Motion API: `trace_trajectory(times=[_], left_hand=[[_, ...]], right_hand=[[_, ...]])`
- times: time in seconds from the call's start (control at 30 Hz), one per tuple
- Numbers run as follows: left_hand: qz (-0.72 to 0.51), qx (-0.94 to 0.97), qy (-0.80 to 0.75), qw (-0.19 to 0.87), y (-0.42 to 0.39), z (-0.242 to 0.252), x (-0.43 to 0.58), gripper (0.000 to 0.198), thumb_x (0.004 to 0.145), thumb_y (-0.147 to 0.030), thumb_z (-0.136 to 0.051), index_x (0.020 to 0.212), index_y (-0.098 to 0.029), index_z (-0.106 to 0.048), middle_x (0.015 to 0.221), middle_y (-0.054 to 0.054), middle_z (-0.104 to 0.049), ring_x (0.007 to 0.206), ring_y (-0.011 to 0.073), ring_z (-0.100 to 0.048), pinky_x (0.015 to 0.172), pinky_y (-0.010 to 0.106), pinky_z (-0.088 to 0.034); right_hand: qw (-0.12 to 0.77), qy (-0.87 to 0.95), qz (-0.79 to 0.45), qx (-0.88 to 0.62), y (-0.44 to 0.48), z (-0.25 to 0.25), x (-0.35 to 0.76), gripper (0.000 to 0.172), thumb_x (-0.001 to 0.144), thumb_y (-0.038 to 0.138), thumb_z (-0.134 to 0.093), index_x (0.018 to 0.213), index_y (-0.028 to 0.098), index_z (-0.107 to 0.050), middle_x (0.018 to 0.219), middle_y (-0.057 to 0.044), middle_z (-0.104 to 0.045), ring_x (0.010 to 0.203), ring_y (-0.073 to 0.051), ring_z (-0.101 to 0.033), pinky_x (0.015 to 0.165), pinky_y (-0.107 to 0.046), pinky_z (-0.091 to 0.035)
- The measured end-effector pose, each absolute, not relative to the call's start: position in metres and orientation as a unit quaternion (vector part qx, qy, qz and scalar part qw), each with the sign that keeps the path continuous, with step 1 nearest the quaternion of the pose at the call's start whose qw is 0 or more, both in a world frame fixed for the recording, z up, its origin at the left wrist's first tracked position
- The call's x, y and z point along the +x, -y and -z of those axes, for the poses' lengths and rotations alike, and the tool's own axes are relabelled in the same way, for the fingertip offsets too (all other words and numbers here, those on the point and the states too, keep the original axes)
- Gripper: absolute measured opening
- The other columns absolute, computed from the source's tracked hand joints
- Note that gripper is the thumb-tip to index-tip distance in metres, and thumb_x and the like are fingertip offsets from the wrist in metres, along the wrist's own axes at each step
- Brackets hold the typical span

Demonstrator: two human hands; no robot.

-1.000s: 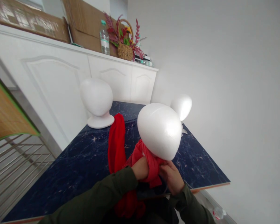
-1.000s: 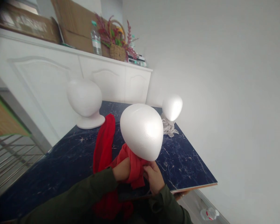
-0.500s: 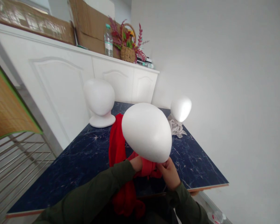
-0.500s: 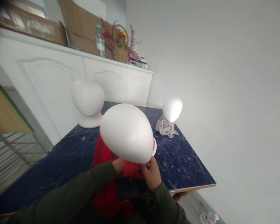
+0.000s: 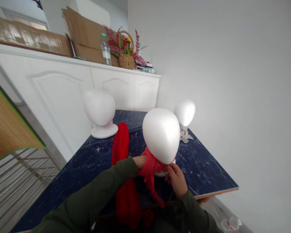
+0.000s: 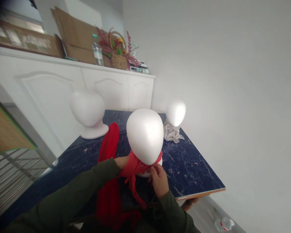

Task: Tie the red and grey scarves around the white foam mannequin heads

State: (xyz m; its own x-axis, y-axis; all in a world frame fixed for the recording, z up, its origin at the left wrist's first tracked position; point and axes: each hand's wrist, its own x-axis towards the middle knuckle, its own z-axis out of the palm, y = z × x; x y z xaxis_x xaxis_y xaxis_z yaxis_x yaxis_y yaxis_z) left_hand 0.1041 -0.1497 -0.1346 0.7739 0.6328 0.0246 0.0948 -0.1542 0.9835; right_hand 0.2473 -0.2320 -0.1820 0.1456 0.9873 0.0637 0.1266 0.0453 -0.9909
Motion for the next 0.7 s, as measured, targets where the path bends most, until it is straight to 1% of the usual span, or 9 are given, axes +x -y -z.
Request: trace_trajectory(times=[0.1, 0.2, 0.23, 0.3, 0.43, 0.5, 0.57, 0.63, 0.7], left_hand=[[-0.132, 0.744, -0.165, 0.634, 0.146, 0.13, 0.107, 0.028, 0.062, -0.034, -0.06, 0.076, -0.009, -0.06, 0.076, 0.007, -0.063, 0.073, 0.017, -0.054, 0.075, 0.031, -0.045], [-0.083, 0.748, -0.1, 0.651, 0.14, 0.137, 0.112, 0.027, 0.062, -0.038, -0.06, 0.068, -0.011, -0.058, 0.076, 0.008, -0.062, 0.075, 0.0173, -0.056, 0.077, 0.028, -0.044], [-0.084, 0.752, -0.1, 0.646, 0.138, 0.14, 0.114, 0.028, 0.062, -0.039, -0.06, 0.067, -0.012, -0.058, 0.076, 0.008, -0.062, 0.075, 0.0175, -0.056, 0.077, 0.028, -0.044], [-0.115, 0.757, -0.13, 0.63, 0.137, 0.146, 0.116, 0.031, 0.064, -0.041, -0.058, 0.069, -0.011, -0.06, 0.076, 0.008, -0.063, 0.077, 0.0181, -0.056, 0.077, 0.029, -0.044], [-0.205, 0.77, -0.207, 0.568, 0.147, 0.15, 0.117, 0.038, 0.069, -0.04, -0.054, 0.086, -0.007, -0.062, 0.086, 0.009, -0.063, 0.093, 0.0204, -0.052, 0.088, 0.032, -0.039], [-0.219, 0.772, -0.236, 0.548, 0.155, 0.152, 0.116, 0.036, 0.066, -0.038, -0.058, 0.085, -0.008, -0.062, 0.086, 0.008, -0.064, 0.092, 0.0202, -0.053, 0.089, 0.031, -0.038], [-0.216, 0.752, -0.271, 0.561, 0.163, 0.153, 0.116, 0.032, 0.063, -0.036, -0.062, 0.081, -0.009, -0.063, 0.081, 0.007, -0.065, 0.082, 0.0195, -0.055, 0.082, 0.03, -0.043], [-0.211, 0.714, -0.292, 0.6, 0.167, 0.152, 0.117, 0.031, 0.063, -0.035, -0.063, 0.08, -0.009, -0.064, 0.076, 0.007, -0.065, 0.076, 0.0192, -0.056, 0.073, 0.029, -0.046], [-0.206, 0.686, -0.287, 0.636, 0.169, 0.146, 0.119, 0.032, 0.065, -0.036, -0.062, 0.086, -0.011, -0.065, 0.077, 0.007, -0.066, 0.076, 0.0202, -0.058, 0.07, 0.029, -0.047]], right_hand=[[0.511, 0.476, -0.435, -0.568, 0.218, 0.185, 0.261, 0.032, 0.074, 0.047, -0.047, 0.065, 0.016, -0.049, 0.049, 0.002, -0.05, 0.036, -0.008, -0.04, 0.035, -0.02, -0.024], [0.498, 0.458, -0.478, -0.56, 0.213, 0.189, 0.262, 0.035, 0.07, 0.049, -0.05, 0.059, 0.015, -0.049, 0.046, 0.002, -0.05, 0.035, -0.006, -0.037, 0.035, -0.02, -0.022], [0.498, 0.459, -0.493, -0.546, 0.215, 0.191, 0.259, 0.035, 0.069, 0.049, -0.051, 0.06, 0.015, -0.05, 0.048, 0.002, -0.051, 0.035, -0.006, -0.036, 0.035, -0.019, -0.022], [0.488, 0.49, -0.517, -0.505, 0.221, 0.194, 0.253, 0.031, 0.069, 0.046, -0.053, 0.066, 0.015, -0.053, 0.054, 0.002, -0.053, 0.038, -0.005, -0.037, 0.037, -0.019, -0.024], [0.433, 0.596, -0.537, -0.41, 0.236, 0.195, 0.238, 0.021, 0.073, 0.032, -0.051, 0.087, 0.017, -0.057, 0.066, 0.001, -0.057, 0.049, -0.008, -0.043, 0.045, -0.02, -0.032], [0.394, 0.642, -0.508, -0.416, 0.241, 0.192, 0.235, 0.022, 0.074, 0.029, -0.05, 0.092, 0.018, -0.056, 0.066, 0.001, -0.057, 0.052, -0.009, -0.045, 0.048, -0.02, -0.033], [0.346, 0.689, -0.448, -0.453, 0.243, 0.187, 0.234, 0.023, 0.074, 0.033, -0.052, 0.09, 0.017, -0.057, 0.064, 0.001, -0.056, 0.053, -0.009, -0.046, 0.048, -0.02, -0.032], [0.31, 0.723, -0.349, -0.51, 0.244, 0.18, 0.234, 0.029, 0.073, 0.043, -0.053, 0.082, 0.016, -0.059, 0.061, 0.0, -0.056, 0.052, -0.01, -0.047, 0.048, -0.021, -0.03], [0.288, 0.727, -0.235, -0.578, 0.243, 0.172, 0.234, 0.041, 0.069, 0.057, -0.051, 0.072, 0.016, -0.06, 0.059, -0.002, -0.057, 0.052, -0.012, -0.049, 0.048, -0.023, -0.028]])
